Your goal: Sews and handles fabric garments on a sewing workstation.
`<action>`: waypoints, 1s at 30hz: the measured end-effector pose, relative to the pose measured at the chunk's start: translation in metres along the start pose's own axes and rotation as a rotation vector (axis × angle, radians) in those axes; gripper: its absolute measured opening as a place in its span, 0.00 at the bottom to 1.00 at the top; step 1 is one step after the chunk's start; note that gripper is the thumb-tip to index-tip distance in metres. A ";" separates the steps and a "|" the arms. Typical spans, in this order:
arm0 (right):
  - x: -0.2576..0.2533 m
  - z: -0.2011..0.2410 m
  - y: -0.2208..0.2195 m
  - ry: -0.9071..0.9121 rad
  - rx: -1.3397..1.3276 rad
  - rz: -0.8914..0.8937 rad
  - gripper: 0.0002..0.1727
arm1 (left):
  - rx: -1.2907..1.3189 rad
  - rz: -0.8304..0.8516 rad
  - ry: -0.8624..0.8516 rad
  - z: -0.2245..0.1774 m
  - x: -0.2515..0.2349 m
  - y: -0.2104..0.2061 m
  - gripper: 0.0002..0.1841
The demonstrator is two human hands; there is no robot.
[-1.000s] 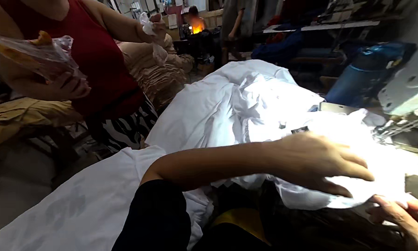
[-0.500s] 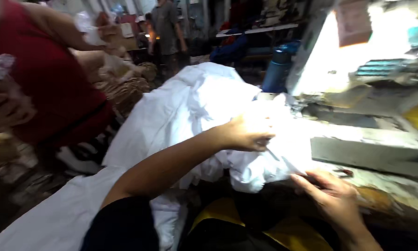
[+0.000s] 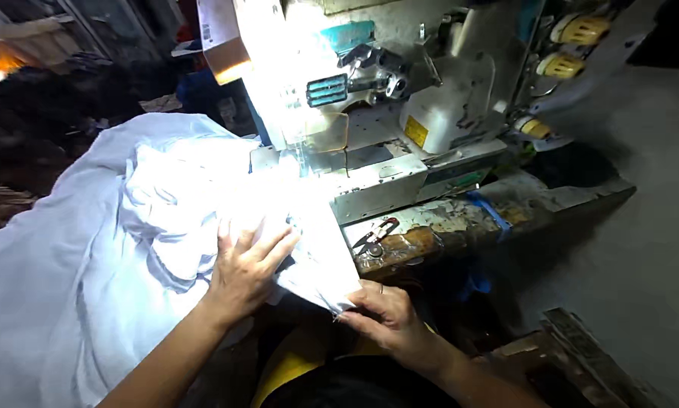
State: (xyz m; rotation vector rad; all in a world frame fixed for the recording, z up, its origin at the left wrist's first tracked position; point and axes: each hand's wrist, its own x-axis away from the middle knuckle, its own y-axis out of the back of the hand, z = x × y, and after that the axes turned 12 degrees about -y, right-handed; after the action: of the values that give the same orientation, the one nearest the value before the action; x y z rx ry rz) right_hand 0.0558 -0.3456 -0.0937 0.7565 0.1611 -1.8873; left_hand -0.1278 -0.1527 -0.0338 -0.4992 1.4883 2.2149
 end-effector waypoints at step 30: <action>-0.056 -0.027 -0.013 0.006 0.099 -0.103 0.10 | -0.043 0.053 -0.024 0.013 -0.017 0.017 0.16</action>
State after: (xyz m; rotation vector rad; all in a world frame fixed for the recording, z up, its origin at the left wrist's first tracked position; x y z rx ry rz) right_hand 0.0700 -0.2837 -0.0862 0.8347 0.1129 -2.0031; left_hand -0.1232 -0.1487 -0.0070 -0.4498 1.4600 2.2902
